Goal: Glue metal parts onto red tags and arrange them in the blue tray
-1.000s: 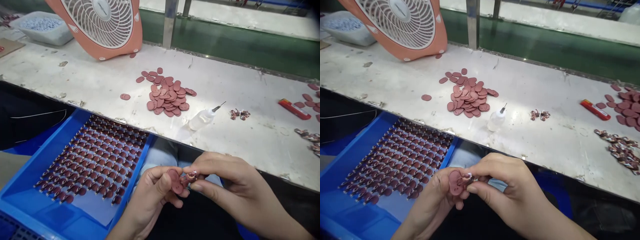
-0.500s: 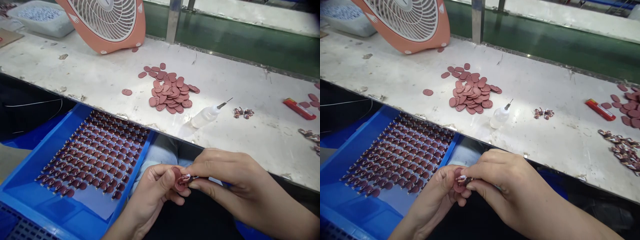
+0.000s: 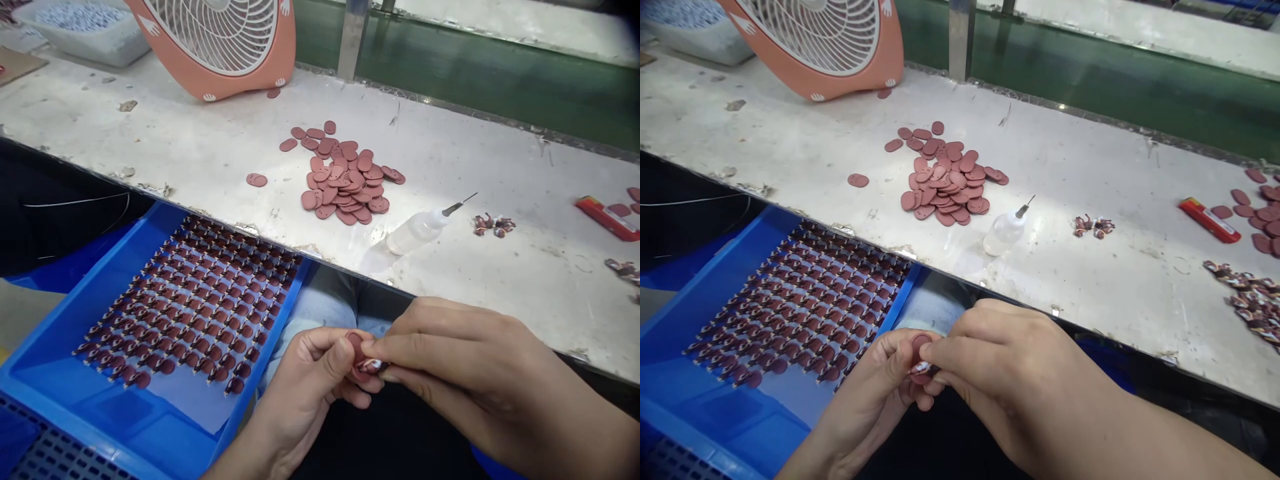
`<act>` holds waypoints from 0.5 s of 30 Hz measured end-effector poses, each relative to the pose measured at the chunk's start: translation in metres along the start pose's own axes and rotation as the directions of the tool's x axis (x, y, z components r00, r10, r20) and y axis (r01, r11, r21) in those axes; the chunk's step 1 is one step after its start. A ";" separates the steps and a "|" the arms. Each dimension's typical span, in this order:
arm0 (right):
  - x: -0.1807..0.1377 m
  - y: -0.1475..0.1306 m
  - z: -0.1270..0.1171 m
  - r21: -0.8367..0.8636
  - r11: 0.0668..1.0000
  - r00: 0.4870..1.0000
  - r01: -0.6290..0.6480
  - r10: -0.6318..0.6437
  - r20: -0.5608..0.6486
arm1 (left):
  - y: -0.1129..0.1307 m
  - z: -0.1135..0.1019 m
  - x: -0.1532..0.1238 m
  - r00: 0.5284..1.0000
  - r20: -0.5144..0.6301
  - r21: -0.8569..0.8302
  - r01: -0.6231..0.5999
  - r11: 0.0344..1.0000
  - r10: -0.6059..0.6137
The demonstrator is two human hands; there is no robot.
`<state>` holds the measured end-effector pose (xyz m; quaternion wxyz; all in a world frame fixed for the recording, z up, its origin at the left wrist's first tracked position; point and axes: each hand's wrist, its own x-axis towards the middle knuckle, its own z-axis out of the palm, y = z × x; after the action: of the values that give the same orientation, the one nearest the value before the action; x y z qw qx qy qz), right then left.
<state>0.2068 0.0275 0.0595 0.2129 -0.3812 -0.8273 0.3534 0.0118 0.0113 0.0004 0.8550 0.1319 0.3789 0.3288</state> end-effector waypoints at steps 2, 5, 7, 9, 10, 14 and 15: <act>0.001 -0.002 0.000 -0.038 0.999 1.000 0.024 -0.024 -0.015 | -0.001 0.001 -0.002 1.000 -0.012 0.004 -0.003 1.000 0.003; 0.001 -0.005 0.001 -0.064 0.997 0.997 0.049 -0.053 -0.056 | -0.002 0.002 -0.004 0.999 -0.031 0.009 -0.010 1.000 0.010; 0.001 -0.006 0.003 -0.047 0.997 0.996 0.059 -0.062 -0.067 | -0.003 0.003 -0.004 0.999 -0.036 0.006 -0.015 1.000 0.016; 0.001 -0.007 0.005 -0.042 0.997 0.995 0.062 -0.065 -0.080 | -0.003 0.003 -0.004 0.999 -0.041 0.002 -0.014 1.000 0.014; 0.001 -0.007 0.006 -0.050 0.997 0.994 0.066 -0.071 -0.086 | -0.003 0.003 -0.004 0.999 -0.045 0.001 -0.015 1.000 0.015; -0.002 -0.007 0.010 -0.102 0.992 0.988 0.078 -0.090 -0.127 | -0.003 0.003 -0.006 0.997 -0.069 0.012 -0.017 1.000 0.017; -0.004 -0.008 0.011 -0.105 0.991 0.987 0.081 -0.094 -0.130 | -0.003 0.004 -0.007 0.997 -0.071 0.014 -0.020 1.000 0.021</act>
<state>0.1984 0.0161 0.0576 0.2641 -0.3776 -0.8436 0.2758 0.0127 0.0043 0.0051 0.8367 0.1297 0.4099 0.3393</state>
